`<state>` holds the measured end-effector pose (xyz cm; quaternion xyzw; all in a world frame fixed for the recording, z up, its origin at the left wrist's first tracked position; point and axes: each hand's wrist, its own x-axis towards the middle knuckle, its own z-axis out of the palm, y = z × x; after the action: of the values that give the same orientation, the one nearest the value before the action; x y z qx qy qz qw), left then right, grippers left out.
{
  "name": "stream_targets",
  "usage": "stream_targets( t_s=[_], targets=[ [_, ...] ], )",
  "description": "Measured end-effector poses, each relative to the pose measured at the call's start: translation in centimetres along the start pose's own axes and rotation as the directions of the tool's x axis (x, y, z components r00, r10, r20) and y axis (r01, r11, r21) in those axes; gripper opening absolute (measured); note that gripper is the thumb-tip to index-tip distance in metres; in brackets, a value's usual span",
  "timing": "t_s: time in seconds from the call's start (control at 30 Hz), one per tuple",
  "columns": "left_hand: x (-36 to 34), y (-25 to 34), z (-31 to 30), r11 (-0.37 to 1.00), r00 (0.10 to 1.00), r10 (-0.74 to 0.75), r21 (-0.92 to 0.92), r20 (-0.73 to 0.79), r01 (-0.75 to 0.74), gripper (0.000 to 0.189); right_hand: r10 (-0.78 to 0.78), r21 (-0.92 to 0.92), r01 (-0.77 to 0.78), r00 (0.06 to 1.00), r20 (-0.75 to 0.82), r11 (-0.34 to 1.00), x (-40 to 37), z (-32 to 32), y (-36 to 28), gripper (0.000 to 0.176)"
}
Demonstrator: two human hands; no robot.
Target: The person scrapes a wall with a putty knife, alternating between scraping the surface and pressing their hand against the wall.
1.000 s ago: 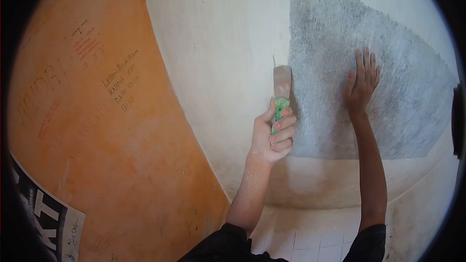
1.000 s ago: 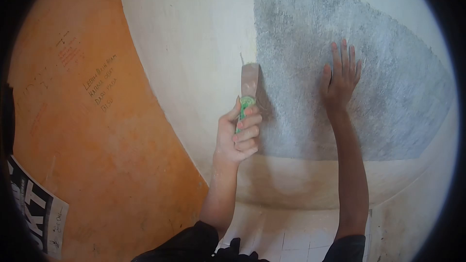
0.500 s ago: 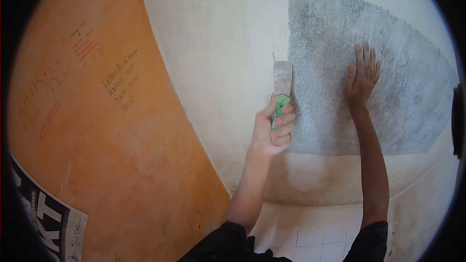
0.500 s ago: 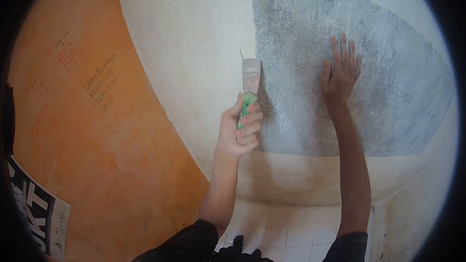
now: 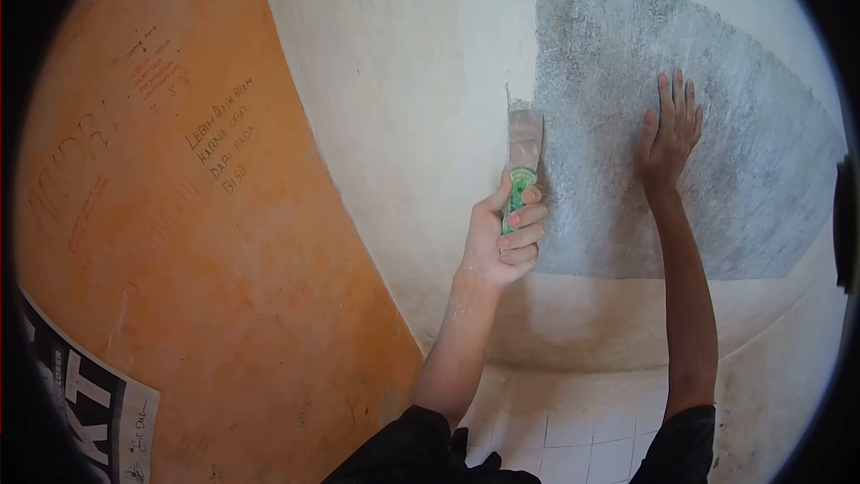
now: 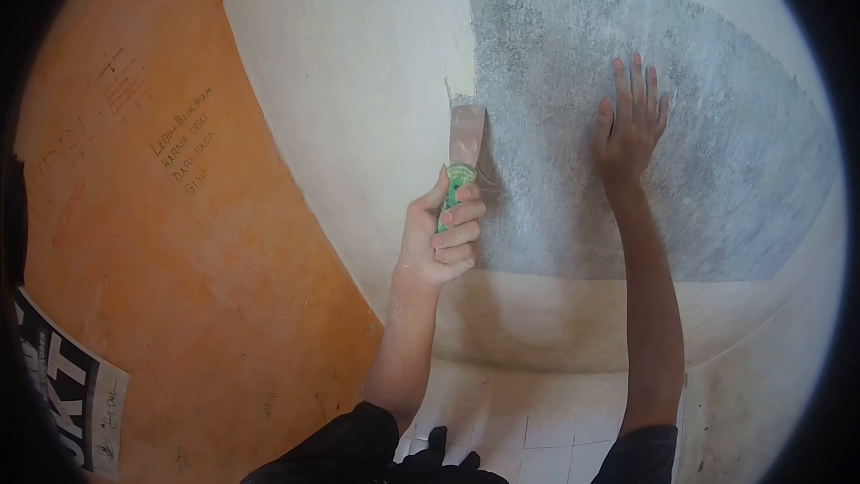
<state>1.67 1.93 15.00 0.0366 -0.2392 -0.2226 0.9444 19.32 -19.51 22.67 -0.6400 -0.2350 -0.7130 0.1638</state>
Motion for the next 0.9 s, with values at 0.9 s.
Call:
stream_targets(
  t_s=[0.9],
  targets=[
    [0.1,1.7,0.1,0.996,1.0,-0.026,0.081,0.0,0.026,0.045,0.0,-0.002,0.0,1.0,-0.009,1.0,0.0,-0.1,0.2,0.044]
  ],
)
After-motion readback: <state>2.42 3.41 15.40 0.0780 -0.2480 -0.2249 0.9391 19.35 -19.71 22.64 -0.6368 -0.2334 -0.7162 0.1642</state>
